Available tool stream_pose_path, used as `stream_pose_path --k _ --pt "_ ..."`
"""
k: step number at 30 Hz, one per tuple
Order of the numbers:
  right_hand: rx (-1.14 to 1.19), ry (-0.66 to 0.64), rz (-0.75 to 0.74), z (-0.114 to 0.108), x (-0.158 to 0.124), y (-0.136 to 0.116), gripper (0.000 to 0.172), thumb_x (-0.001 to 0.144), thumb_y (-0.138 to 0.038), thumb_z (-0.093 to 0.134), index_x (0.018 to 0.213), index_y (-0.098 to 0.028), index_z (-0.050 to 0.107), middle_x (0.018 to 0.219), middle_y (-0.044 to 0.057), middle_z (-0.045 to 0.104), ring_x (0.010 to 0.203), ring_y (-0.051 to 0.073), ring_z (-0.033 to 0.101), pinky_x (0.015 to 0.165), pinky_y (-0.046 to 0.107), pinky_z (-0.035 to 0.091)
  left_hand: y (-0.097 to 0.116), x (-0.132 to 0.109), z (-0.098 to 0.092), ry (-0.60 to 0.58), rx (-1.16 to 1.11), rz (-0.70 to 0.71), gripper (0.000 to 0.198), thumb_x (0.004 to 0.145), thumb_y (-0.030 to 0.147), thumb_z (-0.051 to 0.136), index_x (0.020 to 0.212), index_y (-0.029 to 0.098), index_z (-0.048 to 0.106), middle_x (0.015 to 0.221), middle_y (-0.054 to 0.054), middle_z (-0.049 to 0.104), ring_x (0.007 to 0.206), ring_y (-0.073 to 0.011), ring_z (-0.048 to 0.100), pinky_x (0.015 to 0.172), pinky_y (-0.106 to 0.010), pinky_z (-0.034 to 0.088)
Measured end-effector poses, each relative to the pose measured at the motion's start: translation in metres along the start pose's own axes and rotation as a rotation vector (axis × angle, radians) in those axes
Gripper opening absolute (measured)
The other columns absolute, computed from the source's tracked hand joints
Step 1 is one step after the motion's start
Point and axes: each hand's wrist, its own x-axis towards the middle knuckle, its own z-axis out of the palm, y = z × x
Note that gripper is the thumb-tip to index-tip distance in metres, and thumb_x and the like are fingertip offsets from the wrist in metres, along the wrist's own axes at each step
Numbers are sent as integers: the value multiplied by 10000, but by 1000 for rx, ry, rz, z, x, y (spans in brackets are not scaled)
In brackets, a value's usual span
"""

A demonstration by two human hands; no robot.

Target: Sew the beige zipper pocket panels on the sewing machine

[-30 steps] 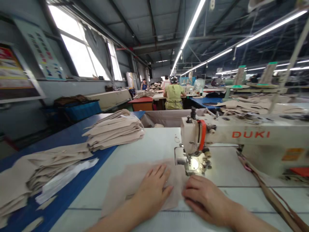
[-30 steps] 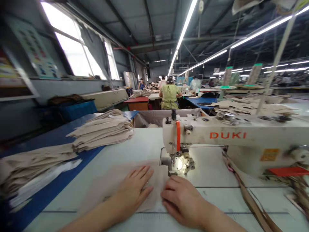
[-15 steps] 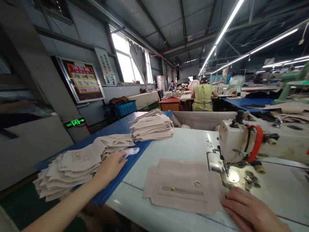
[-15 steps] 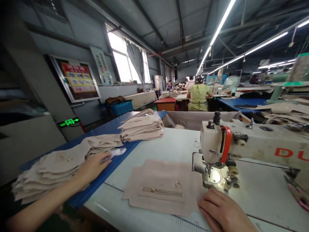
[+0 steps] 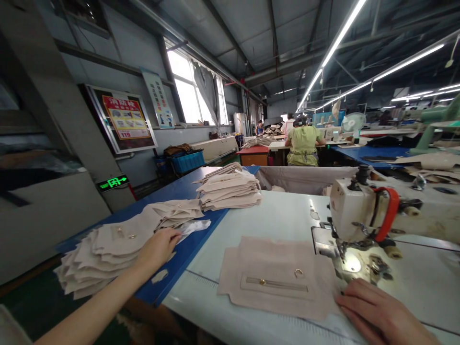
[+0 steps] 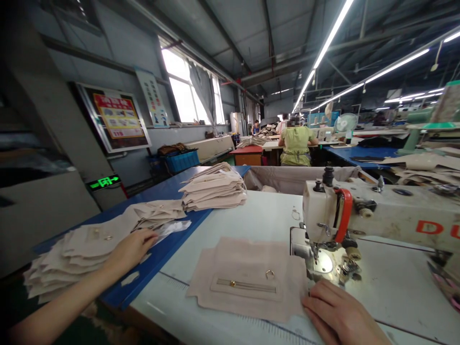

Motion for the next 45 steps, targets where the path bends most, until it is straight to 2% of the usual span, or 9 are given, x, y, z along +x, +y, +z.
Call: stream_pose_path --k 3,9,14,18,24,28,31,37,45 --pt "28 -6 24 5 -7 3 205 971 -223 484 950 -235 687 838 48 714 746 171 705 678 200 577 -1 -1 -3 31 -30 -54 296 834 286 431 879 195 709 1004 -99 747 955 -290 684 865 -334 493" --pt "36 8 19 2 -3 1 224 977 -210 465 926 -231 683 812 43 706 720 161 695 671 195 572 -3 9 2 96 -93 -172 211 801 243 448 900 200 629 900 -60 738 850 -234 699 775 -277 517" --pt "2 6 -1 0 0 0 257 1000 -217 432 925 -212 678 801 48 698 722 153 690 688 187 565 -3 24 11 108 -143 -225 336 738 173 452 1019 168 637 962 -76 733 885 -228 709 779 -273 532" --pt "26 -34 25 3 -3 2 227 997 -225 456 949 -219 677 819 46 695 743 156 686 702 195 563 -4 31 15 94 -154 -248 361 755 180 416 1009 157 671 972 -98 745 945 -261 706 805 -311 537" --pt "53 -23 52 2 -3 1 229 990 -214 453 927 -230 673 829 52 697 756 166 686 722 212 565 -8 36 17 73 -149 -209 429 743 225 424 1073 159 690 1108 -90 737 1033 -277 687 852 -318 527" --pt "40 -85 45 3 -7 3 191 975 -190 475 967 -225 663 859 59 693 781 173 687 735 217 569 -8 34 14 62 -137 -175 490 829 350 381 1137 111 677 1181 -141 708 1095 -321 660 913 -374 505" --pt "35 -95 44 4 -8 3 196 977 -189 465 966 -223 658 848 63 686 771 175 684 717 220 572 -8 33 12 55 -127 -152 549 880 439 313 1115 118 692 1139 -150 723 1066 -329 670 899 -392 510" --pt "44 -65 50 2 -2 -1 254 986 -181 414 901 -213 651 779 62 661 699 171 667 655 222 571 -8 32 14 74 -84 -110 597 902 434 239 1097 122 709 1138 -160 713 1065 -332 662 895 -406 511" --pt "38 -83 63 3 -3 0 245 992 -199 425 891 -214 648 789 59 660 707 171 667 656 229 570 -6 28 15 161 -51 -2 508 883 395 308 1020 183 749 1025 -135 696 986 -312 657 896 -413 500"
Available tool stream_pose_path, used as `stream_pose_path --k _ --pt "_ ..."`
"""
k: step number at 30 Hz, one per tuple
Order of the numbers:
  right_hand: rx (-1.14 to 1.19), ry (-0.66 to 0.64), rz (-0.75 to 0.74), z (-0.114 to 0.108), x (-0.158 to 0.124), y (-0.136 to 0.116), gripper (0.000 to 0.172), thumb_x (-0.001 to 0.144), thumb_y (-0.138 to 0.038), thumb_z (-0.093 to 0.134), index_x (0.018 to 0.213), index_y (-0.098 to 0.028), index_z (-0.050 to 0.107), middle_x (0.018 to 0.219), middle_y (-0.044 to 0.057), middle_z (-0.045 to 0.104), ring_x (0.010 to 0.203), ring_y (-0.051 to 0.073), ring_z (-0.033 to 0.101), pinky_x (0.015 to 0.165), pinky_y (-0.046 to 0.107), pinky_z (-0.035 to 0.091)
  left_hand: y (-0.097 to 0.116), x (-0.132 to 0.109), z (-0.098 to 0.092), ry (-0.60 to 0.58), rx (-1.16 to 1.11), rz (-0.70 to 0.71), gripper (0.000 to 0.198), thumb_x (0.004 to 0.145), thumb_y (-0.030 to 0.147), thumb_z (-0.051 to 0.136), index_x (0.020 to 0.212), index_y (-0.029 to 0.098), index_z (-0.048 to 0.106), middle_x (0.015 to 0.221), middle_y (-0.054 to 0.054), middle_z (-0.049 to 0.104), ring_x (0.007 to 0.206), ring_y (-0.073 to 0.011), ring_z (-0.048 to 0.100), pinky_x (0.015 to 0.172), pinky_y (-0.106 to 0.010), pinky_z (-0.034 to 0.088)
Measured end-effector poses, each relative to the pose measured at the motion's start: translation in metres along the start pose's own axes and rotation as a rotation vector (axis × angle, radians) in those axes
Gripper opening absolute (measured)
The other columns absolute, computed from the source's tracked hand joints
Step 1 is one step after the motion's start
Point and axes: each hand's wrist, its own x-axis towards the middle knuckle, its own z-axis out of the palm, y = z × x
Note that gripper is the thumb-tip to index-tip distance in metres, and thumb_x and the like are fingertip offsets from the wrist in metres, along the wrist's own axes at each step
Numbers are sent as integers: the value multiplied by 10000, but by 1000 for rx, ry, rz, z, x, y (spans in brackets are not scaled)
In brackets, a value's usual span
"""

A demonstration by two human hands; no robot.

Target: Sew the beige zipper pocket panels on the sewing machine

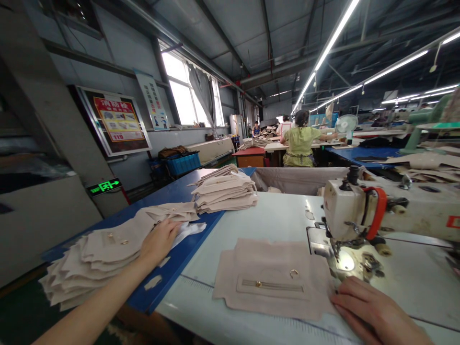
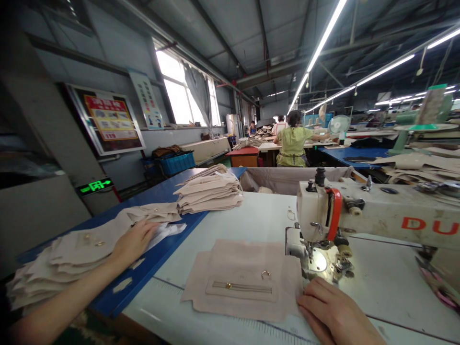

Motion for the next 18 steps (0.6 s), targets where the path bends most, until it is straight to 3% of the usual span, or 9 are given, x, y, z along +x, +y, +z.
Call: stream_pose_path --k 5,10,18 --pt "6 -7 5 -1 -1 -1 247 994 -194 420 912 -214 652 798 59 663 721 170 670 659 227 569 1 1 0 72 -54 34 389 829 320 409 953 218 763 1060 -88 729 1054 -284 641 946 -377 482" --pt "10 19 4 -1 2 -3 243 990 -196 433 909 -213 661 789 55 666 704 166 665 655 221 567 -3 2 10 129 -120 -47 358 815 312 430 945 240 756 1128 -40 744 1107 -257 643 989 -346 465" --pt "57 -6 53 -1 0 -1 227 979 -192 451 899 -221 661 805 55 667 723 174 665 656 238 565 -12 -7 21 -27 -230 -72 463 754 528 471 894 215 783 1069 -61 766 1039 -309 692 951 -364 507"
